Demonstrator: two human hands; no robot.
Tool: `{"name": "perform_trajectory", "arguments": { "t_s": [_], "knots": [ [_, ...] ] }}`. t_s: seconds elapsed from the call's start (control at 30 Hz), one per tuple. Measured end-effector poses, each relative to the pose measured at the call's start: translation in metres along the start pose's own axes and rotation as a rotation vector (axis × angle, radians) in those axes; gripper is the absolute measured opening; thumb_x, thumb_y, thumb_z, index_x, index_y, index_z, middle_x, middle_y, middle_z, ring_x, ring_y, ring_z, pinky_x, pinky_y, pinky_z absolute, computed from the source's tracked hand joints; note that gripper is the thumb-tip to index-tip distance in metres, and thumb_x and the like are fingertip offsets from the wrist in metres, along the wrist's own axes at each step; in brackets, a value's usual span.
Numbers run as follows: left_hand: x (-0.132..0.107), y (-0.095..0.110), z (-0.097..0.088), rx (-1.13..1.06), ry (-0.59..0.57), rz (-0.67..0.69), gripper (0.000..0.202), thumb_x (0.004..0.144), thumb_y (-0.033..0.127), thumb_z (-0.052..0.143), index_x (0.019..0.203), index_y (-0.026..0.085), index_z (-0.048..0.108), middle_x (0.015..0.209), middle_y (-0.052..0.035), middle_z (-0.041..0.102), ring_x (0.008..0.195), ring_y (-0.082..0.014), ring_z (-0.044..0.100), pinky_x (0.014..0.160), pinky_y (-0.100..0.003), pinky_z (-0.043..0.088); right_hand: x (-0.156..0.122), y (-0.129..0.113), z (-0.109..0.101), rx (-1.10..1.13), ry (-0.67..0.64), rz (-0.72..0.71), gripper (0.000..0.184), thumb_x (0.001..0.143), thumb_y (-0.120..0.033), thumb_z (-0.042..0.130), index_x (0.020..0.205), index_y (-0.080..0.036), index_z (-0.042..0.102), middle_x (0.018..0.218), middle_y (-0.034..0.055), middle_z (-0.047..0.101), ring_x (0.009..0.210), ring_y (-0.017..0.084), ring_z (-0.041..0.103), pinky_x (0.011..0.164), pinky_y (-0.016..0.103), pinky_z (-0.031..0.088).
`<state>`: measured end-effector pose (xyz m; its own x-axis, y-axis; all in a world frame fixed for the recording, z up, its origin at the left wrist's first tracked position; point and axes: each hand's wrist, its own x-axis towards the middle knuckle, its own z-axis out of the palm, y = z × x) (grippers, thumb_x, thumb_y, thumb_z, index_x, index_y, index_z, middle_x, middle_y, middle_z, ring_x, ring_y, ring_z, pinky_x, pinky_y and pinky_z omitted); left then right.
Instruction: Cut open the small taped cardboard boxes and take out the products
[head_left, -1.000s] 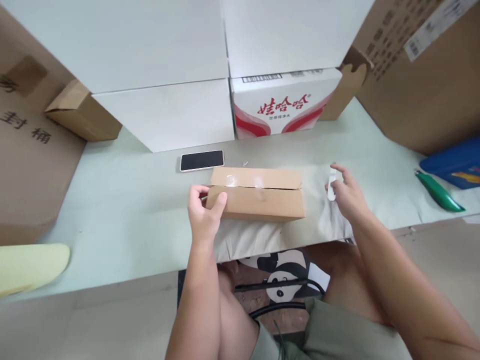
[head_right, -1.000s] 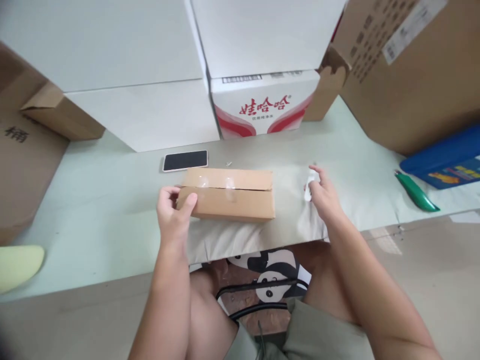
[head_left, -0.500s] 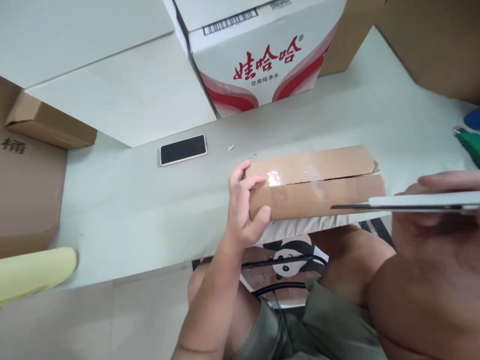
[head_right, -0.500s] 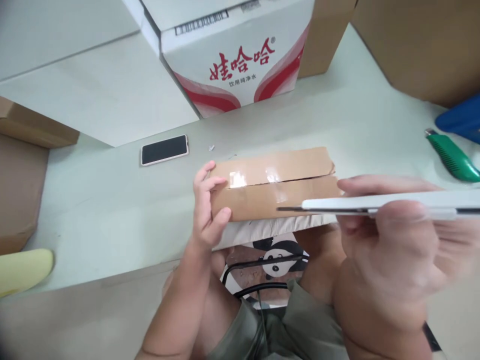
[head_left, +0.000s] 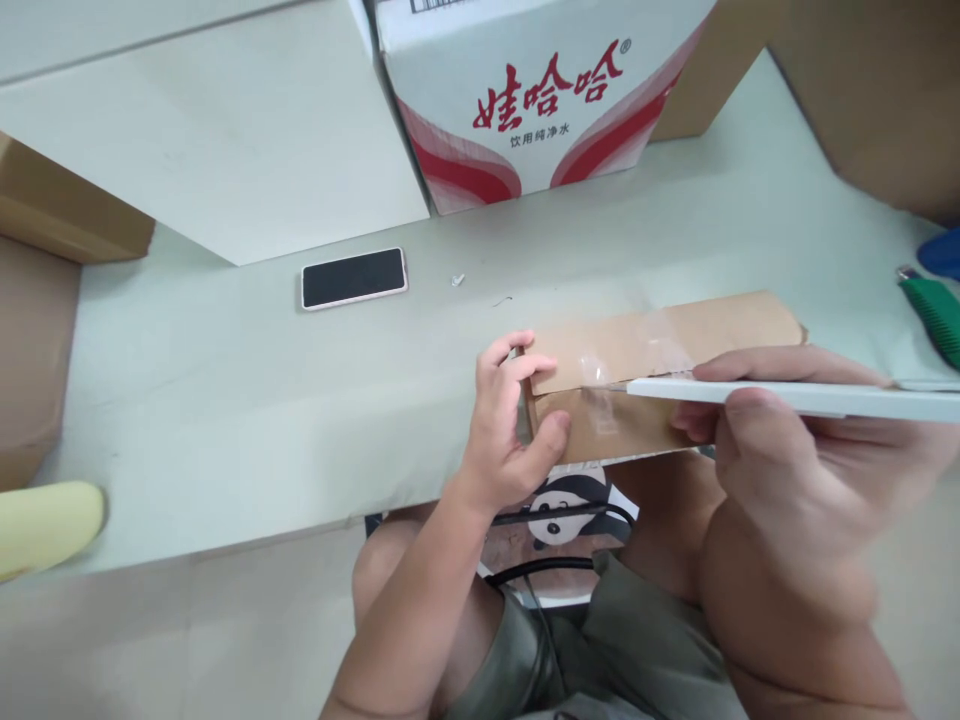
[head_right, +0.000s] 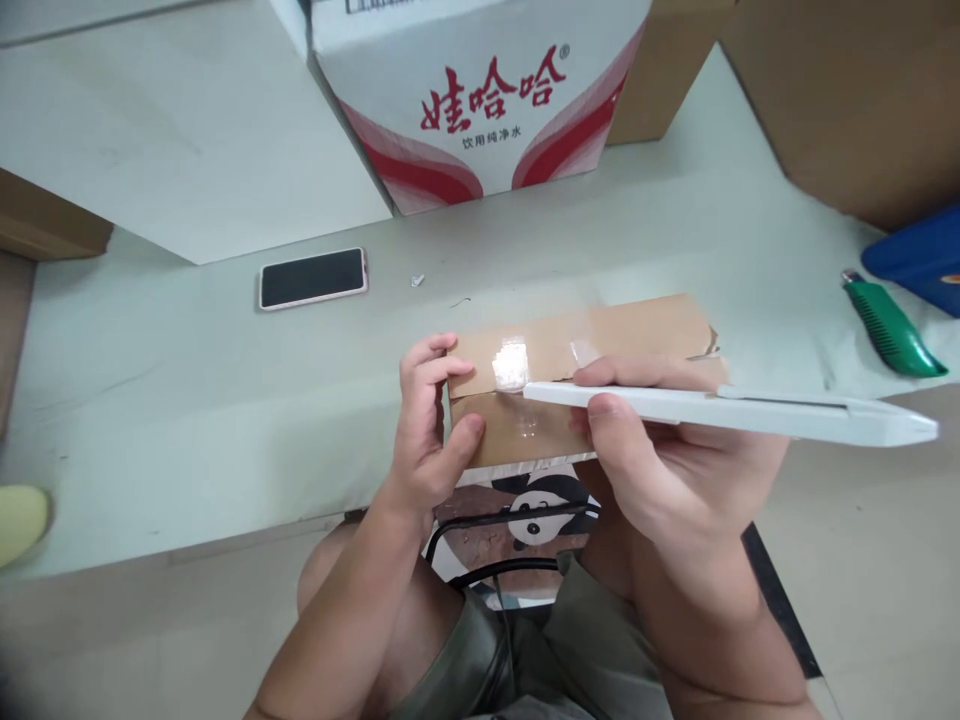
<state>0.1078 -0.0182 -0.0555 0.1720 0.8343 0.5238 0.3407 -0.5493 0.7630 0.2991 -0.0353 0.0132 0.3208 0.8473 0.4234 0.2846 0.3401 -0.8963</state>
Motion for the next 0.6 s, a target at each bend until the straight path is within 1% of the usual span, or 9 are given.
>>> {"name": "perform_trajectory", "arguments": {
  "t_s": [0.13, 0.3, 0.37, 0.47, 0.53, 0.6],
  "knots": [
    [0.0007, -0.0003, 0.0006, -0.007, 0.004, 0.005, 0.035, 0.104, 0.047, 0.054, 0.13, 0.024, 0.052, 0.135, -0.0141, 0.049, 0.139, -0.0302, 0.05, 0.115, -0.049, 0.05, 0.0, 0.0019, -0.0004, 0.005, 0.0, -0.025, 0.004, 0.086, -0.026, 0.079, 0.085, -0.026, 0.082, 0.069, -0.0025, 0.072, 0.051, 0.011, 0.06, 0.041, 0.027, 0.044],
    [0.0008, -0.0014, 0.001, -0.025, -0.001, 0.002, 0.035, 0.104, 0.047, 0.054, 0.13, 0.024, 0.051, 0.135, -0.0133, 0.048, 0.14, -0.0298, 0.048, 0.115, -0.049, 0.049, 0.0006, 0.0048, -0.0024, 0.047, -0.044, -0.067, 0.008, 0.09, -0.022, 0.076, 0.091, -0.027, 0.083, 0.069, -0.0041, 0.072, 0.05, 0.009, 0.06, 0.042, 0.025, 0.045],
    [0.0006, -0.002, 0.0015, -0.033, 0.002, 0.001, 0.035, 0.104, 0.047, 0.054, 0.13, 0.024, 0.052, 0.135, -0.013, 0.048, 0.14, -0.0294, 0.048, 0.116, -0.048, 0.049, 0.0005, 0.0063, -0.003, 0.049, -0.041, -0.091, 0.009, 0.089, -0.021, 0.077, 0.092, -0.026, 0.083, 0.072, -0.0035, 0.074, 0.051, 0.009, 0.062, 0.042, 0.024, 0.046],
    [0.0006, -0.0026, 0.0023, -0.038, 0.004, -0.007, 0.035, 0.103, 0.047, 0.054, 0.129, 0.024, 0.052, 0.135, -0.0131, 0.047, 0.139, -0.0294, 0.049, 0.115, -0.048, 0.049, 0.0007, 0.0084, -0.0044, 0.027, -0.084, -0.108, 0.007, 0.089, -0.02, 0.076, 0.089, -0.024, 0.081, 0.072, -0.0021, 0.074, 0.054, 0.01, 0.064, 0.043, 0.024, 0.047],
    [0.0008, -0.0029, 0.0023, -0.031, 0.001, -0.011, 0.035, 0.103, 0.047, 0.054, 0.129, 0.024, 0.052, 0.136, -0.0132, 0.047, 0.139, -0.0302, 0.049, 0.114, -0.049, 0.049, 0.0011, 0.0095, -0.0062, 0.009, -0.1, -0.127, 0.005, 0.089, -0.021, 0.076, 0.088, -0.022, 0.08, 0.072, -0.0014, 0.074, 0.055, 0.011, 0.065, 0.044, 0.024, 0.048],
    [0.001, -0.0032, 0.0018, -0.014, 0.001, -0.009, 0.035, 0.103, 0.047, 0.054, 0.129, 0.024, 0.052, 0.135, -0.0132, 0.047, 0.139, -0.0312, 0.049, 0.113, -0.051, 0.05, 0.0013, 0.0104, -0.0087, -0.025, -0.118, -0.112, 0.006, 0.09, -0.026, 0.076, 0.086, -0.022, 0.08, 0.073, -0.0014, 0.074, 0.055, 0.01, 0.064, 0.045, 0.024, 0.048]
  ]
}}
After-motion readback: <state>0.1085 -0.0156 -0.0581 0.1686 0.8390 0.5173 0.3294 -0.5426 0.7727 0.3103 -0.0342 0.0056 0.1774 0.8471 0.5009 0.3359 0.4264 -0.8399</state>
